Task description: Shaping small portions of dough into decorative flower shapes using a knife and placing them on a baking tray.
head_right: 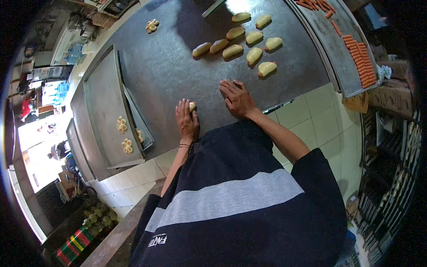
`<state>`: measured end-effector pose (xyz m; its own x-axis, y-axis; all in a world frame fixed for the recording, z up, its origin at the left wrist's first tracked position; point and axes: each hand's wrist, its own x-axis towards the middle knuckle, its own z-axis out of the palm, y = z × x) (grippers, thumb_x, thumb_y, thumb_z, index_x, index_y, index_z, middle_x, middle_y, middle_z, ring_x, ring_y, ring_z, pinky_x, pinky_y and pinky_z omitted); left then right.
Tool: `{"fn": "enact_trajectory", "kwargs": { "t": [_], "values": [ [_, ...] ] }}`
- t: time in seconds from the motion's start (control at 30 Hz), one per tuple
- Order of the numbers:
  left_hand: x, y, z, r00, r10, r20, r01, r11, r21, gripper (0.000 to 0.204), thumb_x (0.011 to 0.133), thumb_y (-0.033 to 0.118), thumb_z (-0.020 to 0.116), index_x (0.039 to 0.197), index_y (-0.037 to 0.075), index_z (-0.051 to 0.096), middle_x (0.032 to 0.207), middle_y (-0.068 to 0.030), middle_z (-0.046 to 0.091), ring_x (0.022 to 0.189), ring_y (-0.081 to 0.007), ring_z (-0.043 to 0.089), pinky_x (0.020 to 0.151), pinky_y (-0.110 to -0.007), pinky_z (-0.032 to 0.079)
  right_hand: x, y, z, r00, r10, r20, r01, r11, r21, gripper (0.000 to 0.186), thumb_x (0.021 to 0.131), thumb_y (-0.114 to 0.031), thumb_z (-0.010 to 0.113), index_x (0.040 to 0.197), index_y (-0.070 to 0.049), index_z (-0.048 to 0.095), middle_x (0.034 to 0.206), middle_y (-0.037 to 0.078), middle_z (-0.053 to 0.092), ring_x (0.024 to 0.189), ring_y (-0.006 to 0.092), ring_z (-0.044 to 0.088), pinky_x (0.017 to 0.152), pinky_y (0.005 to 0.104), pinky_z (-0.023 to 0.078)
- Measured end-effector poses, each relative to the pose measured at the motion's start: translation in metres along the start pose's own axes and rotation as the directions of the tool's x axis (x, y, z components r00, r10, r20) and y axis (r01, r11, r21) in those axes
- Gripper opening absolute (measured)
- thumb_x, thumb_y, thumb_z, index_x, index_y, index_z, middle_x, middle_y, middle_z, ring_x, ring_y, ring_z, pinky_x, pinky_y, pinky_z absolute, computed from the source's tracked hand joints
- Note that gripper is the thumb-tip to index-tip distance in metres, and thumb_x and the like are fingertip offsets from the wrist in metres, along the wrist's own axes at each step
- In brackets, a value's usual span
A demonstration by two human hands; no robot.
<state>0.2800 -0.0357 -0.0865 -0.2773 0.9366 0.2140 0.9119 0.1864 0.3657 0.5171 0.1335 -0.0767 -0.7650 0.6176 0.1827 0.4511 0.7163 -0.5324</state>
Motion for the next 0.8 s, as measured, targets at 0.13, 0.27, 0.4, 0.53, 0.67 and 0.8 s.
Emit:
{"fn": "enact_trajectory", "kwargs": {
  "t": [0.13, 0.27, 0.4, 0.53, 0.67, 0.8],
  "values": [
    [0.008, -0.009, 0.001, 1.0, -0.004, 0.009, 0.004, 1.0, 0.01, 0.058, 0.099, 0.016, 0.059, 0.155, 0.008, 0.046, 0.161, -0.0145, 0.045, 0.153, -0.0337, 0.037, 0.129, -0.051, 0.025, 0.01, 0.003, 0.006, 1.0, -0.025, -0.001, 0.025, 1.0, -0.017, 0.051, 0.094, -0.012, 0.061, 0.144, -0.006, 0.057, 0.159, 0.01, 0.051, 0.152, 0.0241, 0.042, 0.125, 0.0479, 0.028],
    [0.022, -0.016, 0.002, 1.0, -0.016, 0.017, 0.016, 1.0, 0.009, 0.057, 0.099, 0.014, 0.059, 0.154, 0.007, 0.047, 0.161, -0.0147, 0.045, 0.154, -0.0335, 0.036, 0.129, -0.051, 0.024, 0.024, 0.006, 0.012, 1.0, -0.014, -0.017, 0.013, 1.0, -0.013, 0.052, 0.092, -0.012, 0.063, 0.144, -0.006, 0.057, 0.16, 0.009, 0.051, 0.152, 0.0236, 0.042, 0.125, 0.0476, 0.029],
    [0.024, -0.018, 0.002, 1.0, -0.024, -0.004, 0.024, 0.999, -0.027, 0.056, 0.099, 0.011, 0.06, 0.154, 0.008, 0.047, 0.161, -0.0147, 0.045, 0.153, -0.034, 0.037, 0.129, -0.052, 0.025, 0.029, 0.005, 0.016, 0.995, -0.033, -0.097, 0.035, 0.999, 0.021, 0.052, 0.088, -0.007, 0.063, 0.14, -0.006, 0.06, 0.155, 0.009, 0.055, 0.149, 0.0241, 0.046, 0.123, 0.0479, 0.031],
    [0.011, -0.017, -0.005, 0.999, -0.034, 0.024, 0.035, 0.999, -0.034, 0.056, 0.1, 0.012, 0.06, 0.155, 0.009, 0.047, 0.162, -0.0155, 0.044, 0.154, -0.0344, 0.036, 0.129, -0.051, 0.024, 0.017, 0.004, 0.024, 0.998, -0.049, -0.05, 0.049, 0.999, -0.003, 0.054, 0.091, -0.012, 0.066, 0.145, -0.006, 0.058, 0.159, 0.009, 0.052, 0.151, 0.0242, 0.044, 0.124, 0.0471, 0.03],
    [0.001, -0.002, -0.016, 0.962, -0.274, 0.012, 0.261, 0.899, -0.352, 0.055, 0.099, 0.011, 0.064, 0.152, 0.008, 0.049, 0.159, -0.0174, 0.046, 0.152, -0.0376, 0.037, 0.125, -0.05, 0.028, 0.006, -0.001, 0.026, 0.998, -0.049, -0.047, 0.048, 0.999, -0.015, 0.053, 0.092, -0.014, 0.066, 0.144, -0.007, 0.058, 0.159, 0.008, 0.052, 0.151, 0.0241, 0.043, 0.124, 0.0473, 0.03],
    [-0.007, 0.005, -0.018, 0.938, -0.31, -0.158, 0.267, 0.932, -0.245, 0.053, 0.093, 0.006, 0.069, 0.144, 0.009, 0.054, 0.149, -0.0191, 0.052, 0.142, -0.0396, 0.045, 0.118, -0.049, 0.036, 0.004, -0.004, 0.025, 0.997, -0.051, -0.058, 0.05, 0.998, -0.026, 0.052, 0.093, -0.015, 0.066, 0.144, -0.007, 0.058, 0.159, 0.008, 0.051, 0.152, 0.0239, 0.042, 0.124, 0.0472, 0.03]
  ]
}}
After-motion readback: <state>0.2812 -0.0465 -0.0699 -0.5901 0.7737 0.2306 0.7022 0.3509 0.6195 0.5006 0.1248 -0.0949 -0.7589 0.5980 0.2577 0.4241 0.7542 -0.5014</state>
